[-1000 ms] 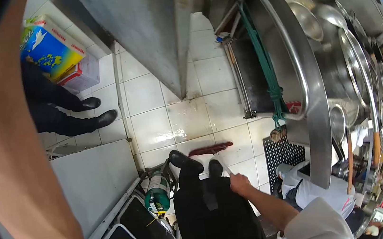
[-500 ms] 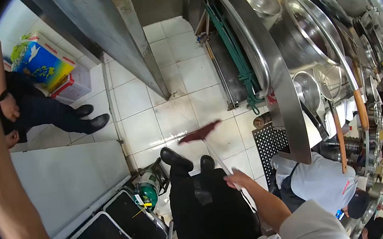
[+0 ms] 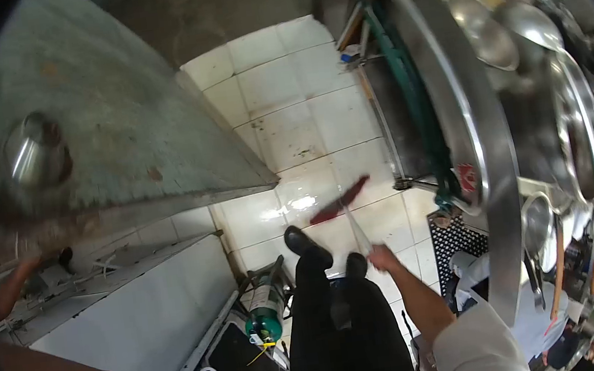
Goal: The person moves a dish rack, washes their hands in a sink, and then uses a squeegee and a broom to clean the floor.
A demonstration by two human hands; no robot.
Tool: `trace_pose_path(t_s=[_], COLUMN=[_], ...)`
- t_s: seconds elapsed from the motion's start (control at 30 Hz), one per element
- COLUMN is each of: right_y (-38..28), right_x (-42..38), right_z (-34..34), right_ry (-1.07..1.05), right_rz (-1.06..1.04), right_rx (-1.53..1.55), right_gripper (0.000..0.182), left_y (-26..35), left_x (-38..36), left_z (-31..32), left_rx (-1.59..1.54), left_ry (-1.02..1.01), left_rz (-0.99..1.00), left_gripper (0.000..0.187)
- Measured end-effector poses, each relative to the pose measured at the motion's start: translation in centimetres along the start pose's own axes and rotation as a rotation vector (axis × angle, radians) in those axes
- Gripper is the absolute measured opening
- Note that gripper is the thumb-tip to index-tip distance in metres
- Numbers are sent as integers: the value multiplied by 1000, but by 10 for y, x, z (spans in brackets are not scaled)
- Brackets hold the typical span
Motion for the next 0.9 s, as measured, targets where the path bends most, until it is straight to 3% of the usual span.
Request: trace_pose_path(t_s=[0.17,0.23,0.3,0.33,0.37,0.4,0.47,0.53,0.63,0.7,0.73,0.77,0.8,0.87,0.9], right_y=[-174,-236,-196,-151,-162,-203,-238,-252,-341,-418,-391,-485,-504,-497,-467], right_x=[188,132,92,76,23,-14,-17,56,181,274,421,380,358,317,279], right_z=[36,25,55,93,90,76,81,114,117,98,159,95,78,55,57], right_ry=[69,149,117,542,508,219,-85,-40,38,-20,168,46,28,20,185], right_rz=[-217,-193,-227,-602,-634,-261,120,-24,-199,-250,-285,-243,-236,-390,-535], right_rx=[68,-55,135,-163,-286,-99,76,-3,104,220,323,81,78,120,41], right_gripper=[32,37,56,52,49,49,50,44,36,32,33,34,34,43,50], left_y=[-40,-48,-51,-53,-54,-55,-55,-59,-65,-64,-65,-63,-60,-54,-50], left_x=[-59,-68,-88,-95,-102,-109,-120,-129,-139,-143,-147,-151,-153,-158,-166], left_z=[-68,-90,-120,-132,-141,-148,-157,-161,-160,-157,-153,-151,-148,-138,-135], left_rx=[239,320,382,415,454,497,583,657,783,866,899,930,965,1041,1063], left_ry=[205,260,347,381,424,461,521,574,658,723,764,802,834,906,956], left_rz=[-112,-156,-189,-217,-246,-268,-321,-366,-446,-499,-512,-527,-551,-606,-636], left_gripper=[29,29,30,30,30,30,31,31,32,33,33,34,34,35,35])
Point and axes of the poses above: each hand's wrist, its own x-axis towards the middle knuckle, its own z-axis out of the palm, y = z × x, the point moved 2 cm from there along x, towards the middle knuckle, and after that the axes turned 11 degrees about y, right-handed, at the moved point
